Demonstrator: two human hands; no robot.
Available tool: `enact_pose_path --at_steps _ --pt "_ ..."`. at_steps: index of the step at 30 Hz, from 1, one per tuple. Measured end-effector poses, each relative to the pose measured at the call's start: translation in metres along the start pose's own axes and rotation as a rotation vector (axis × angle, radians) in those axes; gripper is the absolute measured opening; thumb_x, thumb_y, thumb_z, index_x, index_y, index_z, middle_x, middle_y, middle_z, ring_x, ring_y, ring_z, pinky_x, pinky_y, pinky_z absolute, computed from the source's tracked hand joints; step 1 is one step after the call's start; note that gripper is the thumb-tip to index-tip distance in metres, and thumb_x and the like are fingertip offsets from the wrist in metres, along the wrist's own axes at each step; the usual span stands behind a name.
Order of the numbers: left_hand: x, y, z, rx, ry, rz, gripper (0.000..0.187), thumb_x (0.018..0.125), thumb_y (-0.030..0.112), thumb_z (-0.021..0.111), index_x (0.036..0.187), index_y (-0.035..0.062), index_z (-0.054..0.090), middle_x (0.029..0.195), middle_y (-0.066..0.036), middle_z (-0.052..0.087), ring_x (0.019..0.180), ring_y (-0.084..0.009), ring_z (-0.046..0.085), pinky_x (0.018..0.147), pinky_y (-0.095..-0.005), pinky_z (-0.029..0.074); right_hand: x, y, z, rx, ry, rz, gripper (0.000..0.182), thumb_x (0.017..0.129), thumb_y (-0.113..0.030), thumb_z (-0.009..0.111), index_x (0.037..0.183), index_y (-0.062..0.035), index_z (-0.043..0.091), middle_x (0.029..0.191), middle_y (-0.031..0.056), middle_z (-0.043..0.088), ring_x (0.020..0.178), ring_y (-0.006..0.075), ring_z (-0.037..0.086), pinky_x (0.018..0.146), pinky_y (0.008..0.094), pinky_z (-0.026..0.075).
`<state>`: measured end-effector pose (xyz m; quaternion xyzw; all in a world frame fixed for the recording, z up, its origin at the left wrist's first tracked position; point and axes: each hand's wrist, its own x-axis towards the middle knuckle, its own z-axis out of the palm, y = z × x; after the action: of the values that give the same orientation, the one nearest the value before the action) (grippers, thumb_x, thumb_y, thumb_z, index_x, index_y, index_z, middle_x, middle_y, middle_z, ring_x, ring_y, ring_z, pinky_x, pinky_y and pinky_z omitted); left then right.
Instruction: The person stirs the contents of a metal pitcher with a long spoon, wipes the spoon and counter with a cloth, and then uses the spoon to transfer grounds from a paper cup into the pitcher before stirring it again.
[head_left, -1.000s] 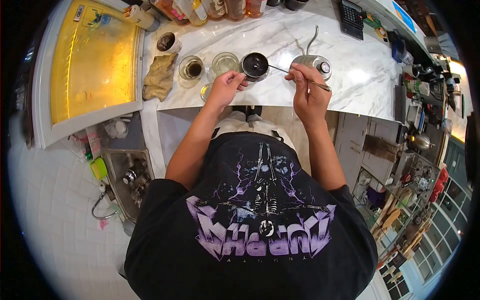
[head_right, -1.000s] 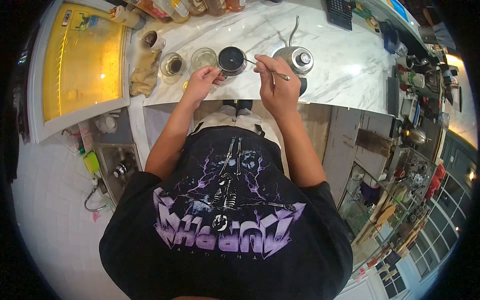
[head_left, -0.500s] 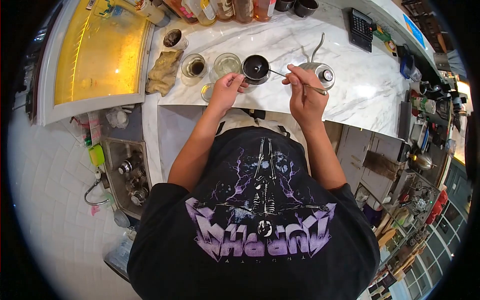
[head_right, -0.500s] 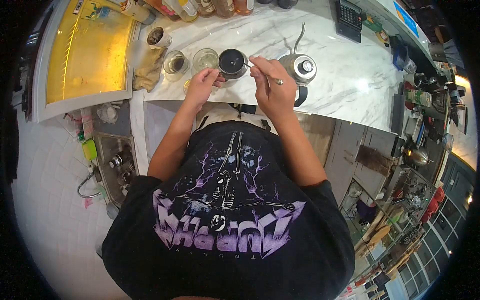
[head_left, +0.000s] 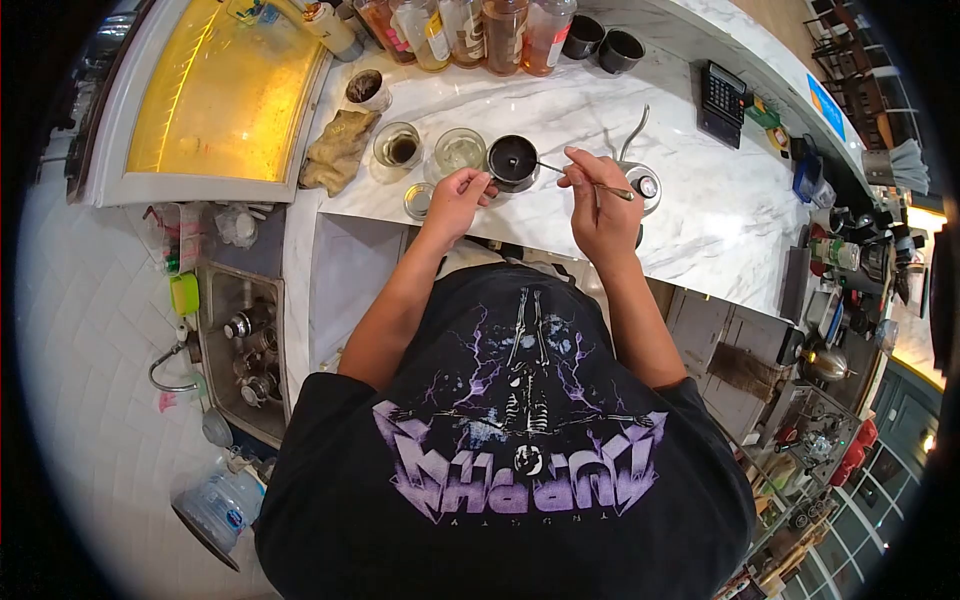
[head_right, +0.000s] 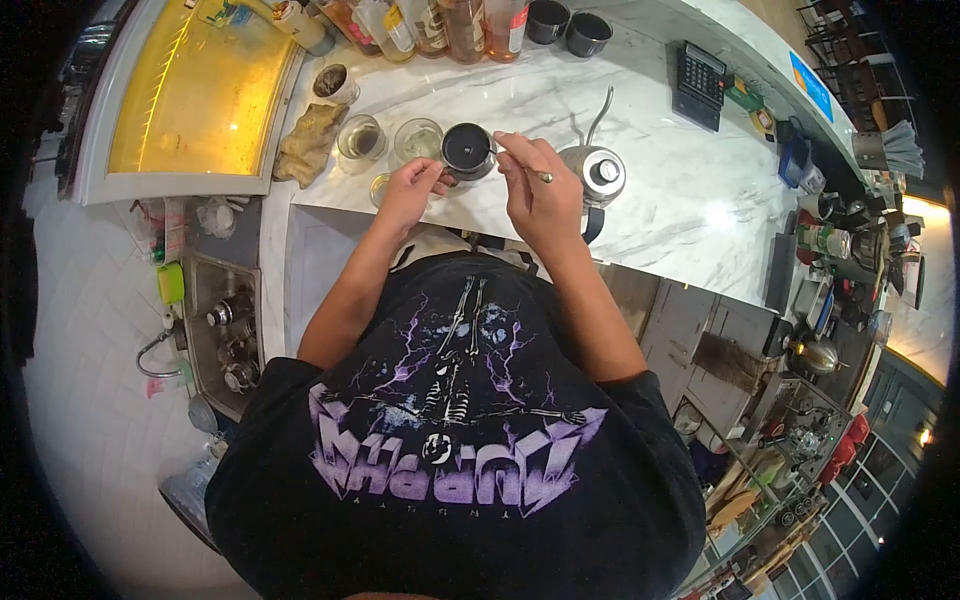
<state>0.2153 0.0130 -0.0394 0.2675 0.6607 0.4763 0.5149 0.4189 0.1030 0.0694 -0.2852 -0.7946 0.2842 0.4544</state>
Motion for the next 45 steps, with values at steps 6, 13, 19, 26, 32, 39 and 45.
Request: enact_pose_path --at_steps 6,13,19,26,32,39,45 --pt "0.003 -0.001 -0.003 0.002 -0.016 -0.011 0.024 0.107 0.025 0.058 0.111 0.0038 0.068 0.099 -0.006 0.076 0.085 -0.0117 0.062 0.082 -0.0285 0.049 -0.003 0.002 -0.003 0.029 0.023 -0.027 0.027 0.095 0.002 0.068 0.121 -0.0050 0.067 0.089 0.0149 0.071 0.078 0.0259 0.073 0.066 0.0332 0.056" --pt "0.009 -0.006 -0.006 -0.041 -0.047 0.062 0.020 0.105 0.020 0.061 0.107 0.0017 0.069 0.092 -0.005 0.074 0.079 -0.0106 0.062 0.077 -0.0268 0.051 -0.003 0.002 -0.004 0.043 0.020 -0.004 0.028 0.096 0.003 0.067 0.123 -0.0027 0.067 0.094 0.0161 0.073 0.081 0.0255 0.074 0.069 0.0323 0.057" --pt "0.008 -0.003 -0.006 -0.021 -0.048 0.096 0.019 0.105 0.019 0.061 0.107 0.0011 0.069 0.092 -0.005 0.073 0.081 -0.0103 0.063 0.077 -0.0263 0.052 -0.005 -0.005 -0.007 0.168 -0.164 0.126 0.026 0.104 -0.002 0.057 0.130 0.0013 0.063 0.101 0.0147 0.076 0.094 0.0210 0.075 0.082 0.0314 0.058" --pt "0.011 -0.011 -0.007 -0.059 -0.058 0.121 0.020 0.106 0.019 0.061 0.107 0.0004 0.069 0.092 -0.005 0.073 0.080 -0.0101 0.064 0.076 -0.0260 0.052 -0.008 0.003 -0.016 0.223 -0.217 0.201 0.027 0.108 -0.006 0.053 0.133 0.0004 0.059 0.100 0.0146 0.074 0.095 0.0216 0.074 0.085 0.0324 0.057" --pt "0.010 -0.006 -0.007 -0.036 -0.058 0.117 0.020 0.106 0.018 0.060 0.106 0.0005 0.069 0.092 -0.005 0.073 0.080 -0.0100 0.063 0.076 -0.0256 0.052 0.002 0.004 -0.011 0.177 -0.193 0.129 0.024 0.107 -0.006 0.054 0.128 0.0006 0.063 0.098 0.0137 0.075 0.092 0.0213 0.075 0.082 0.0316 0.057" --pt "0.016 -0.013 -0.011 0.020 -0.083 0.114 0.023 0.105 0.021 0.061 0.102 0.0000 0.069 0.091 -0.006 0.074 0.079 -0.0101 0.062 0.076 -0.0263 0.051 0.009 0.008 -0.002 0.141 -0.090 0.066 0.024 0.097 0.001 0.066 0.121 -0.0036 0.068 0.095 0.0169 0.074 0.086 0.0297 0.075 0.075 0.0347 0.059" --pt "0.015 -0.014 -0.012 0.029 -0.090 0.112 0.023 0.105 0.021 0.061 0.101 -0.0001 0.069 0.092 -0.006 0.074 0.080 -0.0103 0.062 0.076 -0.0268 0.051 0.015 0.002 -0.010 -0.043 -0.096 -0.124 0.026 0.093 -0.001 0.071 0.119 -0.0065 0.068 0.094 0.0189 0.073 0.086 0.0379 0.073 0.075 0.0409 0.060"
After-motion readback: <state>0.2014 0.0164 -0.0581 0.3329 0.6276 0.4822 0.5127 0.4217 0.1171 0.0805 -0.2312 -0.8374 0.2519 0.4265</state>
